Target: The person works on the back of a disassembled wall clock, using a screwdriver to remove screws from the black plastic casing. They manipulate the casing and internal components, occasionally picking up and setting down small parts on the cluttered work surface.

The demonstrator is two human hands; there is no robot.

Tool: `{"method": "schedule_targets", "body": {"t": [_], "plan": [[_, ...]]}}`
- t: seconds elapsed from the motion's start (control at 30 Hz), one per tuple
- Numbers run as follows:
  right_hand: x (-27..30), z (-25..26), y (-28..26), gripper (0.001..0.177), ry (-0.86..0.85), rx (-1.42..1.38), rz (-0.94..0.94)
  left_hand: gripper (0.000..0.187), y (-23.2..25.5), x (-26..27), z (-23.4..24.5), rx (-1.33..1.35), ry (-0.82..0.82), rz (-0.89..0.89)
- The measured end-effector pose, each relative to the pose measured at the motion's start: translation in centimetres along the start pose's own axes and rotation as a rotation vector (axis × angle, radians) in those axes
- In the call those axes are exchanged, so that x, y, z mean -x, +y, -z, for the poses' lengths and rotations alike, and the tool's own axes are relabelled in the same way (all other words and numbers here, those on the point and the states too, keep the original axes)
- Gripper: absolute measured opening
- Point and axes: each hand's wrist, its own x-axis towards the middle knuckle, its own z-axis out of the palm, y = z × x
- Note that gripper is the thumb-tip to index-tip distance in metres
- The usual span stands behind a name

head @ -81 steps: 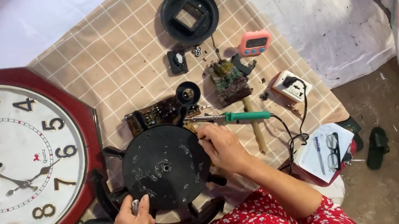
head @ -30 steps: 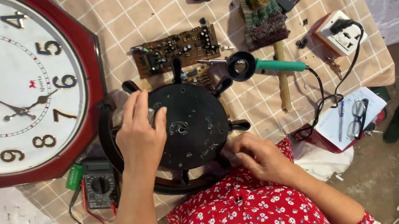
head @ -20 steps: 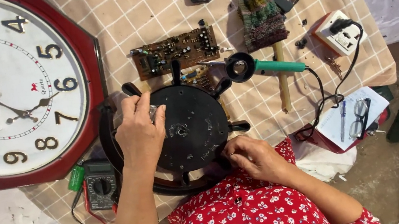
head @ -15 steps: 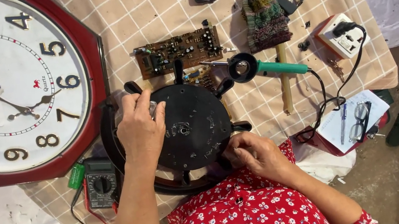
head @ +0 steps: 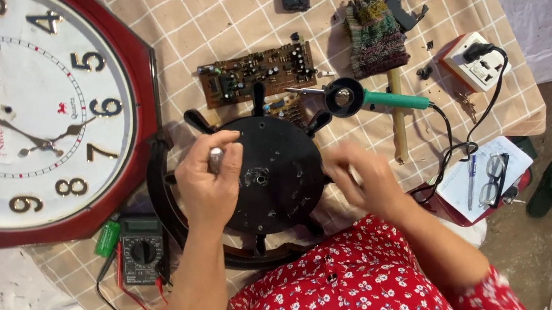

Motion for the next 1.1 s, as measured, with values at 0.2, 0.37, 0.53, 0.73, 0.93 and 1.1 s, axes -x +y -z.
{"method": "schedule_targets", "body": {"t": [0.2, 0.37, 0.53, 0.73, 0.93, 1.1], "plan": [[-7.3, -2.5, -1.5, 0.009, -0.008, -0.055, 0.173, 0.012, 1.2, -0.8, -0.5, -0.059, -0.022, -0.056], [-7.9, -4.4, 0.3, 0.008, 0.0, 0.278, 0.348, 0.017, -0.3, -0.7, -0.6, -0.095, -0.044, -0.065], [-8.6, -4.9, 0.3, 0.007, 0.013, 0.463, 0.464, 0.018, -0.6, -0.8, -0.6, -0.046, -0.057, 0.066], [-8.7, -4.9, 0.0, 0.01, -0.034, 0.356, 0.479, 0.02, 0.1, -1.2, -0.6, -0.039, -0.137, 0.241], [-8.4, -4.5, -1.9, 0.013, -0.117, 0.09, 0.38, 0.008, 0.2, -1.4, -0.6, 0.309, -0.198, 0.399], [-7.7, -3.7, -2.1, 0.018, 0.009, 0.004, 0.188, 0.012, 0.2, -1.5, -0.7, 0.183, -0.199, 0.371]]}}
